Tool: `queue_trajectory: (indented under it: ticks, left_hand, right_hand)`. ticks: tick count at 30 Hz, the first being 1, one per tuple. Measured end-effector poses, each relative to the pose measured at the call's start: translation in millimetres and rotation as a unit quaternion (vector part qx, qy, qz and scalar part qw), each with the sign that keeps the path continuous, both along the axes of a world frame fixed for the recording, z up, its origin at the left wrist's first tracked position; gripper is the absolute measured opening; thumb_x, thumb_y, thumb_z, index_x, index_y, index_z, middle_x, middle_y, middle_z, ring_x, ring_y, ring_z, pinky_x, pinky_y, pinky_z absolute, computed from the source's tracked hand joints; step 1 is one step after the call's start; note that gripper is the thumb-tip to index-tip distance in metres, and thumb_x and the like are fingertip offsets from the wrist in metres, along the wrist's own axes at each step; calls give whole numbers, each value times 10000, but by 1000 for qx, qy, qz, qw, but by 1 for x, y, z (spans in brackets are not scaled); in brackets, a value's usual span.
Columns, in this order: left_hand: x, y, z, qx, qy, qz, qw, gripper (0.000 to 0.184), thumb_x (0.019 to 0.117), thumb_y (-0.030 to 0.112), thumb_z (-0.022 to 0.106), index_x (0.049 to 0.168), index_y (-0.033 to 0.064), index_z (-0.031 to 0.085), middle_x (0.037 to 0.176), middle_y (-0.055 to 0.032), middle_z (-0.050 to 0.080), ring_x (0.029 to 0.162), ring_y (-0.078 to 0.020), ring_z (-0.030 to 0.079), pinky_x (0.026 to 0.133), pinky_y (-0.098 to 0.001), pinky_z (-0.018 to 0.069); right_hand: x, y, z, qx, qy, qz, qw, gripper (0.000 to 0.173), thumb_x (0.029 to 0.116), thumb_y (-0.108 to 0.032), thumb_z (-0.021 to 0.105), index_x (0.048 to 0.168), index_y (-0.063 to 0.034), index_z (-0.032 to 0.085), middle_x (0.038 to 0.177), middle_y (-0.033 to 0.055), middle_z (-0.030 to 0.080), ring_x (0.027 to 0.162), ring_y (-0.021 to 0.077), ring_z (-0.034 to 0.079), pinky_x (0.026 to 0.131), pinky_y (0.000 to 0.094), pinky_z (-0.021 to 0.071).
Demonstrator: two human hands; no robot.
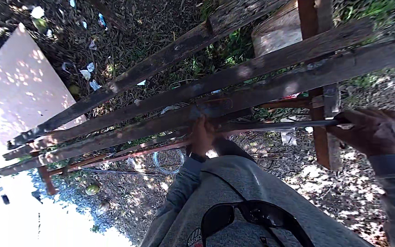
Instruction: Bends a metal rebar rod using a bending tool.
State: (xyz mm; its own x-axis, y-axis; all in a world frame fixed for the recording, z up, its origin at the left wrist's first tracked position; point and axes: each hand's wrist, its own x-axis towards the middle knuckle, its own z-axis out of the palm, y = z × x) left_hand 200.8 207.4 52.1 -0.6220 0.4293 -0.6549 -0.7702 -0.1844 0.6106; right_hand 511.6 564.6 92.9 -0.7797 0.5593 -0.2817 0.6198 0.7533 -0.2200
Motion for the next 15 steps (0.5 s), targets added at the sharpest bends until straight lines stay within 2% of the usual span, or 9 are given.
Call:
queue_trajectory:
  ticks: [5,7,11,13,15]
  left_hand:
    - [-4,-5,-15,12,-1,-19,1000,340,1103,434,387,1070,167,595,619,59,372,500,-116,423,608,-354,541]
    - [-6,-5,-17,32,-7,-30,999,413,1101,498,343,1074,173,597,601,62,359,490,-120,419,610,-361,545]
    - [-9,-8,-16,51,-14,-49,997,406,1105,482,327,1021,176,581,589,66,353,491,-128,427,637,-387,555]
    - [-11,-11,-13,33,-7,-75,997,404,1107,480,315,1040,175,573,640,53,414,556,-140,490,708,-422,571]
    - [-13,-14,-10,15,4,-104,994,415,1102,488,333,1095,164,592,789,14,572,728,-170,624,812,-441,585]
  right_hand:
    - [15,-22,-11,12,10,-55,998,436,882,-488,663,1070,-98,718,1039,194,700,1075,437,632,1020,700,374]
    - [8,-16,-9,19,18,-44,999,453,885,-475,673,1076,-67,721,1057,223,696,1086,473,620,1008,707,373]
    - [-16,-10,4,27,9,-18,999,402,864,-418,744,1053,-64,718,1040,229,695,1064,487,624,1002,713,382]
    - [-29,-17,9,23,9,-1,1000,368,868,-380,752,1049,-61,722,1029,230,693,1062,485,621,1001,711,377]
    - [-36,-23,7,22,12,13,1000,346,861,-361,758,1047,-71,726,1021,214,697,1053,468,630,993,697,388]
